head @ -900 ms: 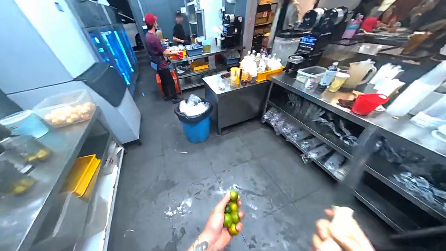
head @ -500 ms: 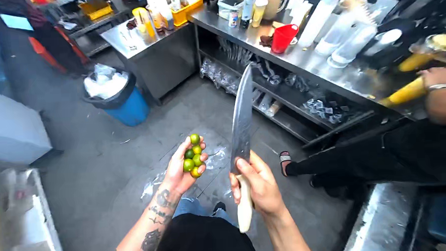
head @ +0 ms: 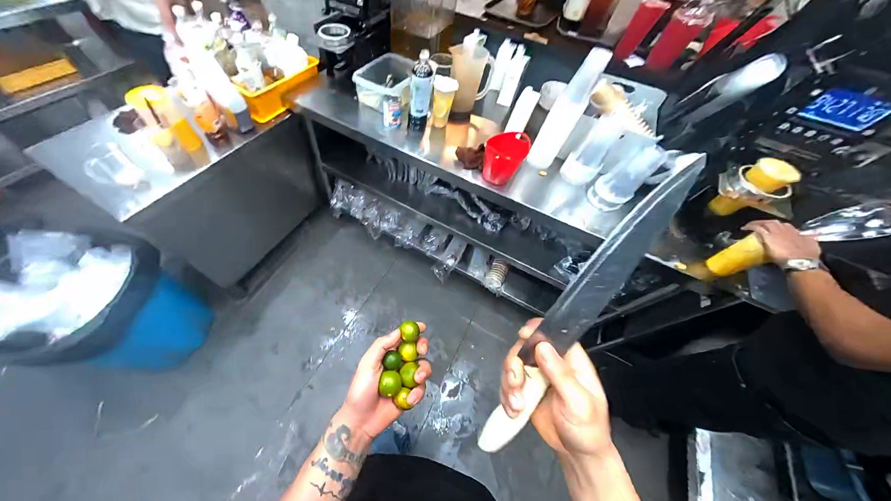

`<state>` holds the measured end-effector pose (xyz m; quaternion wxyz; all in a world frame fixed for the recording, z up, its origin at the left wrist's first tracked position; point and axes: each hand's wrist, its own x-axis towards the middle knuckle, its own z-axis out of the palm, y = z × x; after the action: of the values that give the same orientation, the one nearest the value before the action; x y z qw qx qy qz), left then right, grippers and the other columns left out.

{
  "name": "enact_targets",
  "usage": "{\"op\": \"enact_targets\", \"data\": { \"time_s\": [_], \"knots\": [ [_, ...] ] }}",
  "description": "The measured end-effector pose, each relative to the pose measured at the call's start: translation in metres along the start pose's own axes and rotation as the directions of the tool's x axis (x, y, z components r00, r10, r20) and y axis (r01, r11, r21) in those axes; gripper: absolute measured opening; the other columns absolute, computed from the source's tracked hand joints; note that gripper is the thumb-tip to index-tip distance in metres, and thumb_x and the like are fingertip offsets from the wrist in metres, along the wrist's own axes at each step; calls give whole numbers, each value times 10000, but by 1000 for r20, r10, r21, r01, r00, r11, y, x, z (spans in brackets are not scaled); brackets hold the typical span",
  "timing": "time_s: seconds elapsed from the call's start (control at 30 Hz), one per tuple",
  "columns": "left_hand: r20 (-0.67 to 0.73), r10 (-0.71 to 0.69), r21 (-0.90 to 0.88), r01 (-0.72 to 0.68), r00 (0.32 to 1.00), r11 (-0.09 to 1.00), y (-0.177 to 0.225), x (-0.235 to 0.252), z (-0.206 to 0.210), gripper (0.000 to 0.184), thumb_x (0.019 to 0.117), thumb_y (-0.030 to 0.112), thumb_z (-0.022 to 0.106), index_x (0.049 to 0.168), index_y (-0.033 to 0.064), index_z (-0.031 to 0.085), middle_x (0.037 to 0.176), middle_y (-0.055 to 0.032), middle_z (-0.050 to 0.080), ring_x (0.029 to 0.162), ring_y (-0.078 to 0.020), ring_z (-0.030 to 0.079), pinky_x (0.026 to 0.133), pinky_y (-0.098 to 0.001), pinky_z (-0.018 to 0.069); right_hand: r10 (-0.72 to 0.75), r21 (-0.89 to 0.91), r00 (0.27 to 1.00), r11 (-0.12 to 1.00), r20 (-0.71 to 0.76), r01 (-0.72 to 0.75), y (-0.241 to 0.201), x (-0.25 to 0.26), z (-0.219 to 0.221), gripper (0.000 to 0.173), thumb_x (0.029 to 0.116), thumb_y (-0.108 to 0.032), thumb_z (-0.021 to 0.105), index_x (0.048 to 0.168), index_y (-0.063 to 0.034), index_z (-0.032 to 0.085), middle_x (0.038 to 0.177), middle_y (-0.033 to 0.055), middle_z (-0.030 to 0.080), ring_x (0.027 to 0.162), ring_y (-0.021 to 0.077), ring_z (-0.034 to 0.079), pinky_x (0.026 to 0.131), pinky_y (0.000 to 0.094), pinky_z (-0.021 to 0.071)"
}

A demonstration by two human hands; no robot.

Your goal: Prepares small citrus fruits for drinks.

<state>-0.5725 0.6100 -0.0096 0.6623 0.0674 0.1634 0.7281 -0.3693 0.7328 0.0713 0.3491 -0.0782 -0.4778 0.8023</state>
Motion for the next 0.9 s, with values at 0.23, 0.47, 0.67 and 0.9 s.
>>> {"op": "enact_targets", "data": {
  "time_s": [0.23,0.47,0.67,0.9],
  "knots": [
    [-36,-103,50,105,994,993,107,119,-11,501,1109,467,267,1265,101,572,1010,-125,666,702,-187,679,511,-282,566,-55,-320,916,944,-398,-82,45,115,-46,448,1003,-177,630,1412,-7,568,639,-6,542,486,85,499,471,274,493],
    [-77,-245,22,248,966,969,147,231,-55,443,1104,421,340,1293,93,570,1014,-145,663,704,-207,685,517,-296,575,-160,-508,666,778,-729,-369,77,221,-197,305,1017,-189,638,1293,-76,701,785,57,668,518,117,523,491,283,489],
    [-205,-264,75,284,942,956,162,353,-70,461,1100,444,332,1287,98,571,1015,-148,669,679,-207,682,503,-290,568,-306,-746,719,508,-623,-430,75,371,-332,692,875,-342,805,1486,-176,526,667,-13,516,536,115,457,537,346,454],
    [-407,-318,207,425,856,881,179,511,-53,495,1118,439,230,1302,99,539,1018,-129,671,666,-181,665,493,-275,552,-111,-872,907,346,-405,-347,77,507,-429,538,882,-315,812,1343,-99,638,730,65,600,587,188,534,595,409,517]
  ]
}}
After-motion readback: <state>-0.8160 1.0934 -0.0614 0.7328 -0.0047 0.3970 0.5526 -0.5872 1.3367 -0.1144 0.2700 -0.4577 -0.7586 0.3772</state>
